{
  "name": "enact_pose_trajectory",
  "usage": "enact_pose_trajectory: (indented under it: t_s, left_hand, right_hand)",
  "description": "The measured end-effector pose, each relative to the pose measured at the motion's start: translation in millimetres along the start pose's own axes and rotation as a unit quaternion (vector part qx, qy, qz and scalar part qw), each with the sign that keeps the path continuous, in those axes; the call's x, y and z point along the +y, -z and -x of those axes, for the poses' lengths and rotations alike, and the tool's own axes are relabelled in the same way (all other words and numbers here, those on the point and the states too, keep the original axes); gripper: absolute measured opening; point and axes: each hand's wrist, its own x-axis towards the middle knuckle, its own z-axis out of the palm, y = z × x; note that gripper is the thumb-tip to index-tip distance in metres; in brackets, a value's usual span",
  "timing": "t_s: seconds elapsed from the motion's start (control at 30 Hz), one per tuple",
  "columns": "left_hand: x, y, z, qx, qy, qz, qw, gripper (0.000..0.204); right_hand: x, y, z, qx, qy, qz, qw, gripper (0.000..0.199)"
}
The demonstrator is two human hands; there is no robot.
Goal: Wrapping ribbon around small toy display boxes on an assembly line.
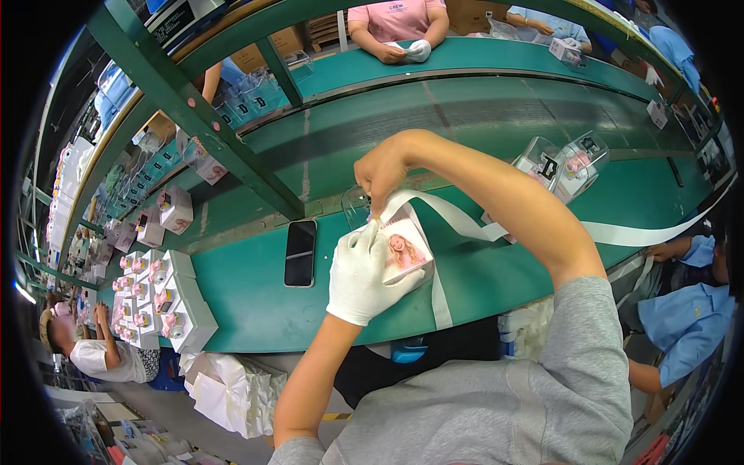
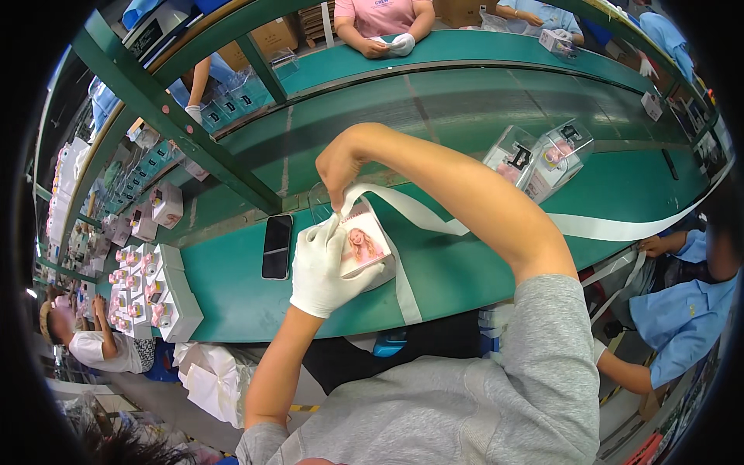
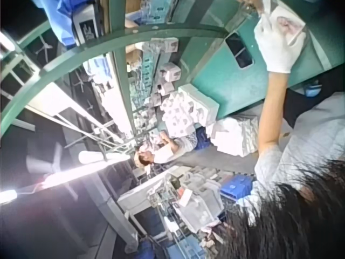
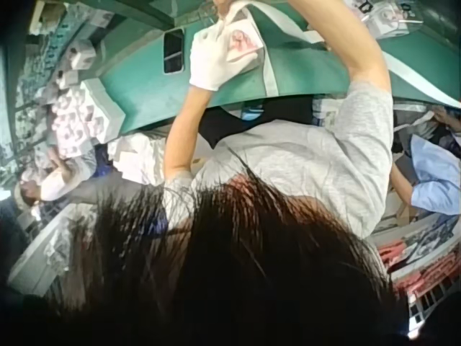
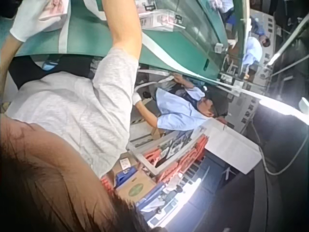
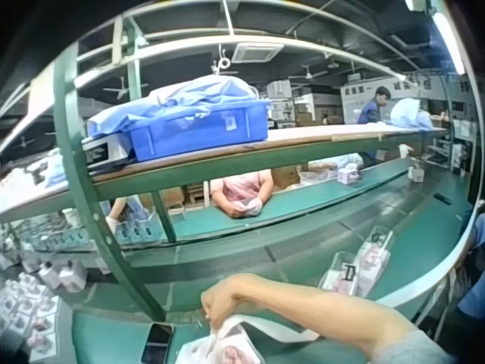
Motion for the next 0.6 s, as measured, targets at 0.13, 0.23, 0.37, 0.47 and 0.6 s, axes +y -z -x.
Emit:
enact_pose_trajectory:
  t_s: [0.13,0.23,0.37,0.47,0.6]
  left_hand:
    - [0.5,2.4,-0.1,-0.002,0.008,0.009,1.0,0.072]
    - [0.7,13.1,-5.5,-0.031,0.018,0.02,0.999,0.073]
    - [12.2,40.5,-40.0,-0.213,0.084,0.049,0.972,0.074]
    - [0.4,32.4,-38.6,-0.11,0.001,0.006,0.994,0.075]
    - [-39.1,1.2,-19.6,-0.133,0.128,0.05,0.981,0.099]
  right_hand:
    - [17.6,-3.0,4.3,0.036,0.033,-0.043,0.998,0.038]
    - [25.2,-4.8,11.3,0.012,0.046,-0.103,0.994,0.033]
    - [48.0,-30.3,22.0,0.094,0.11,-0.263,0.954,0.023]
    - [49.6,-53.4,14.3,0.158,0.137,-0.392,0.896,0.021]
    - [57.4,-87.9,-3.2,0.211,0.187,-0.668,0.688,0.023]
